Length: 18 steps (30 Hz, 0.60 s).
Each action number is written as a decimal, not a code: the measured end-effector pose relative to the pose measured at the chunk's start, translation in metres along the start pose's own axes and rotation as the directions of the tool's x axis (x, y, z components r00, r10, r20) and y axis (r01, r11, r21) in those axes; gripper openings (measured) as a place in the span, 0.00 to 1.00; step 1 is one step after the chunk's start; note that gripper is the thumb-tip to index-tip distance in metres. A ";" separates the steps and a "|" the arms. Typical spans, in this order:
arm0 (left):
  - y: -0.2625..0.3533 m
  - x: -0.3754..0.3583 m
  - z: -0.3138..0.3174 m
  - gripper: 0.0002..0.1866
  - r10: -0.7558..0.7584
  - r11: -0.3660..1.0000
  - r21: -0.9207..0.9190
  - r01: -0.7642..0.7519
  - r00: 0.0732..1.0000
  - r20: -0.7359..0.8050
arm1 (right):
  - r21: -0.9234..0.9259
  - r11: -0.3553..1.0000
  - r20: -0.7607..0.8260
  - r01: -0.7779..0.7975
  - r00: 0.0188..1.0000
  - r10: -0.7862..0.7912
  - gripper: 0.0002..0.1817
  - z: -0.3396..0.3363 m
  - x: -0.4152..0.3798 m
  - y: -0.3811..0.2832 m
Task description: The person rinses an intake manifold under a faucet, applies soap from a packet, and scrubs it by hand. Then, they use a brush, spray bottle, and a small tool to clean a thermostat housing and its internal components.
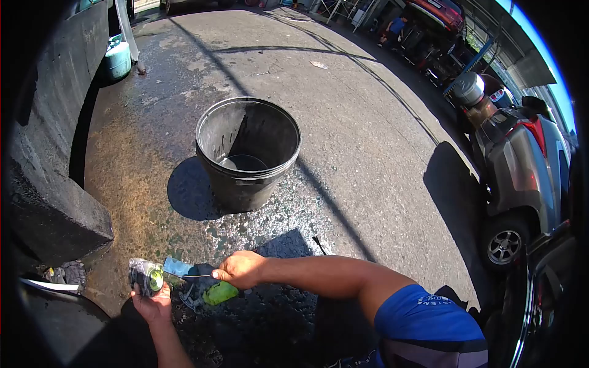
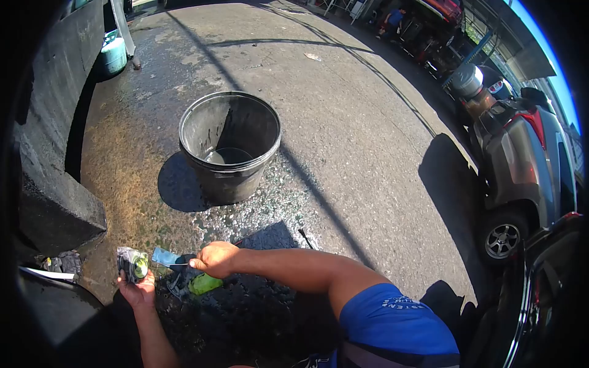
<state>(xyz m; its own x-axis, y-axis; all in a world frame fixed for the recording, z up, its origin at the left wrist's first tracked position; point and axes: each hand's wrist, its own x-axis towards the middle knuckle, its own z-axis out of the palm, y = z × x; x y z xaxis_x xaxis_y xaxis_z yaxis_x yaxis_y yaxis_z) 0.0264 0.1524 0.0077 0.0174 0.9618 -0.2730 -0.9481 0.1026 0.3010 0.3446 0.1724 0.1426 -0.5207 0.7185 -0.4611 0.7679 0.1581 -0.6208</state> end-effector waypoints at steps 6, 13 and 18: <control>-0.016 -0.002 0.049 0.20 0.000 1.000 0.020 0.007 0.945 -0.326 | -0.053 0.999 -0.131 -0.007 0.991 0.000 0.28 0.051 0.040 -0.031; -0.020 -0.008 0.061 0.23 -0.005 0.999 0.048 0.023 0.941 -0.338 | -0.085 0.996 -0.153 -0.008 0.988 -0.005 0.28 0.059 0.045 -0.039; -0.017 -0.011 0.070 0.22 -0.012 0.998 0.045 0.033 0.917 -0.398 | -0.097 0.995 -0.174 -0.036 0.985 0.018 0.29 0.058 0.056 -0.043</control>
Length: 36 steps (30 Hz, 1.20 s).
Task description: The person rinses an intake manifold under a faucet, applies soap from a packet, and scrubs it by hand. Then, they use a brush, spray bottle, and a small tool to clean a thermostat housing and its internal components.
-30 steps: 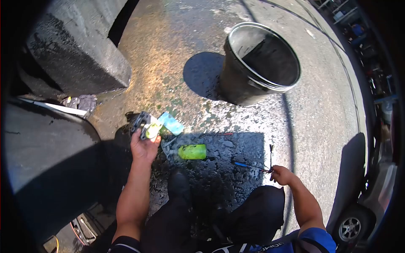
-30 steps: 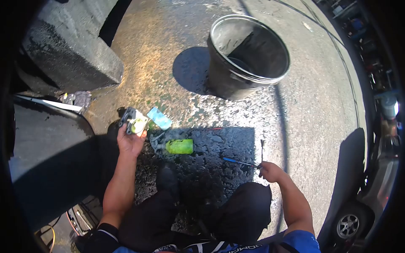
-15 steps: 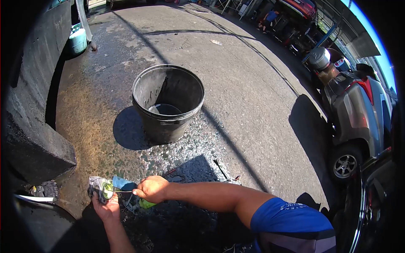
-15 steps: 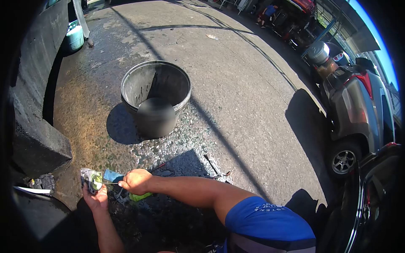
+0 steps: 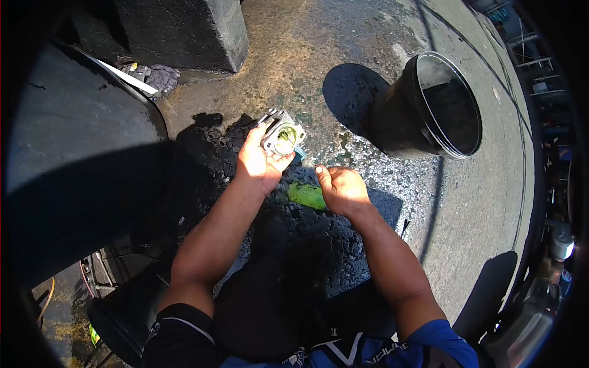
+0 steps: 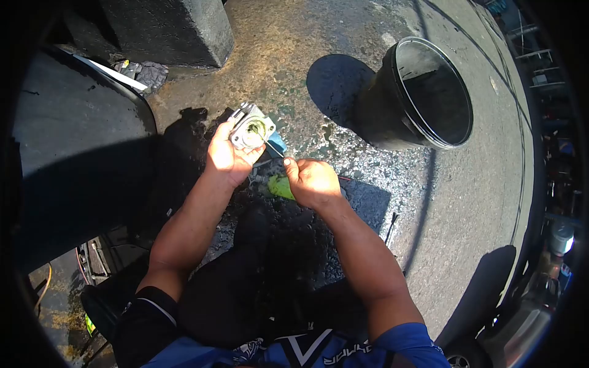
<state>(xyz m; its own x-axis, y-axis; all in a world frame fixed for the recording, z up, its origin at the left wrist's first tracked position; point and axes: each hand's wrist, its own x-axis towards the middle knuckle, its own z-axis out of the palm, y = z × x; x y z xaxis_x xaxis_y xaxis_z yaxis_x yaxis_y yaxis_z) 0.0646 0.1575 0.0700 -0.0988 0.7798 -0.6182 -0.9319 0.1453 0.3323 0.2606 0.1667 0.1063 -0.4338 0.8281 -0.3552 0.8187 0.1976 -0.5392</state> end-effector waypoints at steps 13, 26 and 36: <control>0.006 0.015 -0.011 0.23 0.059 0.995 0.079 -0.058 0.998 -0.009 | 0.340 0.907 0.182 -0.248 0.964 0.195 0.30 0.037 0.008 -0.003; -0.004 0.015 -0.010 0.24 -0.084 0.993 0.079 0.086 0.996 -0.023 | 0.483 0.842 0.120 -0.242 0.970 0.211 0.31 0.040 0.008 0.001; 0.002 0.015 -0.017 0.25 -0.090 0.988 0.131 0.081 0.994 0.066 | 0.335 0.909 0.177 -0.249 0.964 0.200 0.31 0.025 -0.009 0.002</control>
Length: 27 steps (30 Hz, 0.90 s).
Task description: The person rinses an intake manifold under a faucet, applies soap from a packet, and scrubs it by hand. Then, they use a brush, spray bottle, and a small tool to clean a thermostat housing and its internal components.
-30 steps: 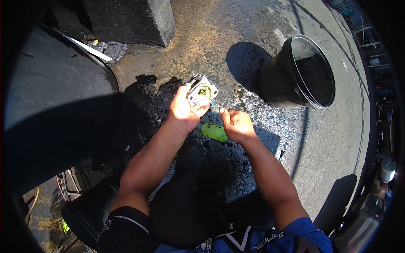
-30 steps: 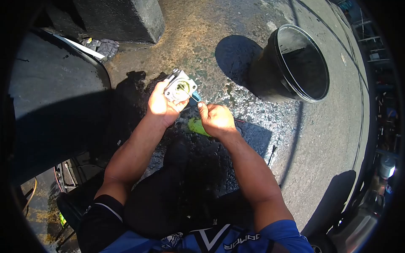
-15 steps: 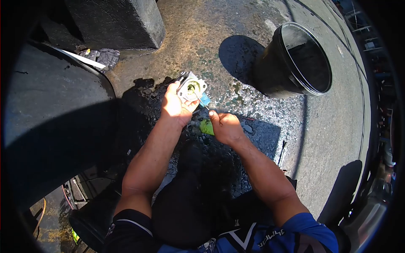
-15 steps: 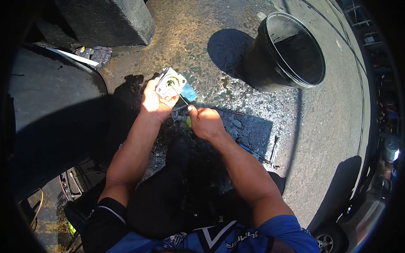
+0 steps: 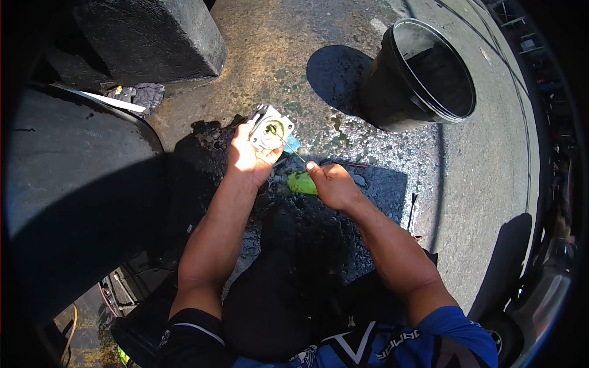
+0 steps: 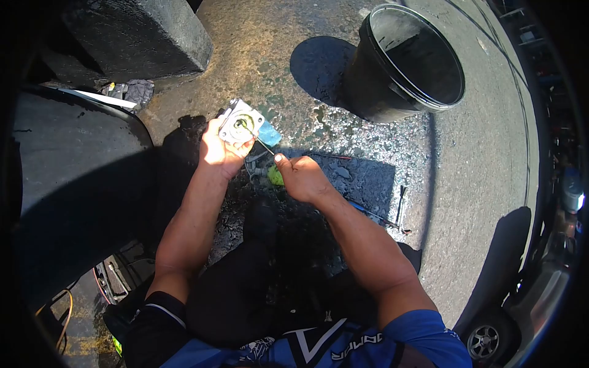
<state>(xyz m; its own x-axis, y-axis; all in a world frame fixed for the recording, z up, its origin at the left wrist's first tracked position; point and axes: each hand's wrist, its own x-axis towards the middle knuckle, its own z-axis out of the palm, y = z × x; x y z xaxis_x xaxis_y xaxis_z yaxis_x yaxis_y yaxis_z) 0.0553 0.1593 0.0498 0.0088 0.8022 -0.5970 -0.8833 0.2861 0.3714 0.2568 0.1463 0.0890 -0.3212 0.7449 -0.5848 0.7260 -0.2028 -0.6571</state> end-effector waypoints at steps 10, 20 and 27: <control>0.010 -0.013 -0.006 0.29 -0.178 0.983 0.093 0.159 0.947 0.266 | 0.013 0.990 0.065 0.142 0.988 -0.143 0.34 -0.008 -0.017 0.000; 0.014 -0.025 -0.011 0.28 -0.091 0.984 0.174 0.039 0.949 0.302 | -0.122 0.981 0.138 0.153 0.981 -0.136 0.34 -0.017 -0.021 -0.015; 0.006 -0.035 -0.003 0.22 0.225 0.905 0.263 -0.334 0.901 0.370 | -0.451 0.824 -0.147 0.343 0.882 -0.447 0.28 -0.013 -0.027 -0.003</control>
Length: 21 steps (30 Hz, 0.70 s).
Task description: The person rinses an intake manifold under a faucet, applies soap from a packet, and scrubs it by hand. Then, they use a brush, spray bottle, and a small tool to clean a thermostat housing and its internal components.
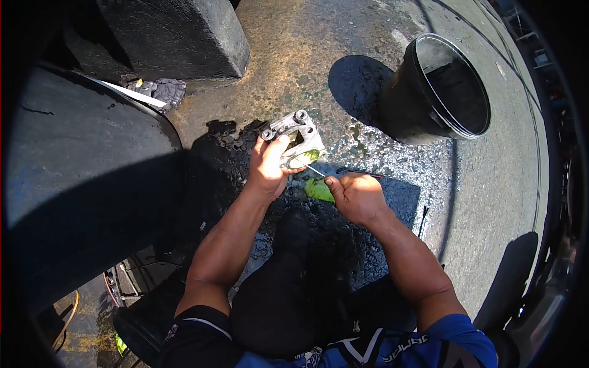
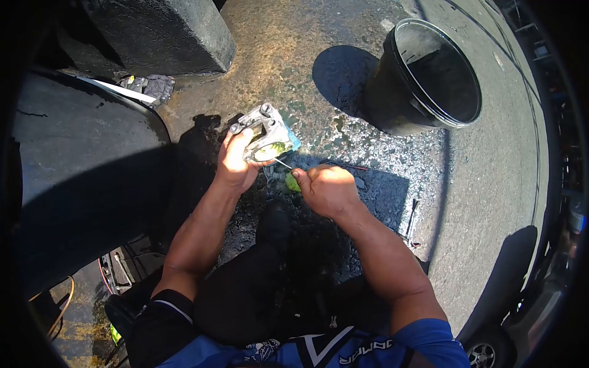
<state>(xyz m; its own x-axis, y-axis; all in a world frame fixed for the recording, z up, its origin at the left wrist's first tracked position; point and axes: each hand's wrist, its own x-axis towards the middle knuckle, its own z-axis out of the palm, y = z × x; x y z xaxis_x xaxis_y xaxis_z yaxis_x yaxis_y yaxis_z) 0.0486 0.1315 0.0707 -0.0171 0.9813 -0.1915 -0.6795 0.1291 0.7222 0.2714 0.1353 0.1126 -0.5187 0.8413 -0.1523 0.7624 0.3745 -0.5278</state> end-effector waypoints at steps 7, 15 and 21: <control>-0.006 -0.008 0.002 0.21 0.079 0.997 0.007 -0.079 0.996 -0.035 | -0.018 0.997 0.104 0.072 0.992 -0.070 0.26 -0.022 0.002 0.021; -0.016 -0.006 -0.003 0.21 0.111 0.993 -0.057 -0.107 0.992 0.061 | 0.098 0.987 0.089 0.125 0.987 -0.134 0.26 -0.010 0.007 0.020; -0.005 -0.009 -0.003 0.27 0.046 0.990 -0.138 -0.036 0.996 0.072 | 0.212 0.963 0.090 0.163 0.979 -0.186 0.24 0.004 0.006 0.025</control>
<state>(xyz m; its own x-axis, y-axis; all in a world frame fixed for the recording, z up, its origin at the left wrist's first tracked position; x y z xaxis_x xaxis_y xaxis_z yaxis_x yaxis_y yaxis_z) 0.0501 0.1212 0.0668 0.0044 0.9940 -0.1095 -0.7734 0.0728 0.6297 0.2855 0.1483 0.0955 -0.6838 0.7187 -0.1259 0.5675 0.4155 -0.7108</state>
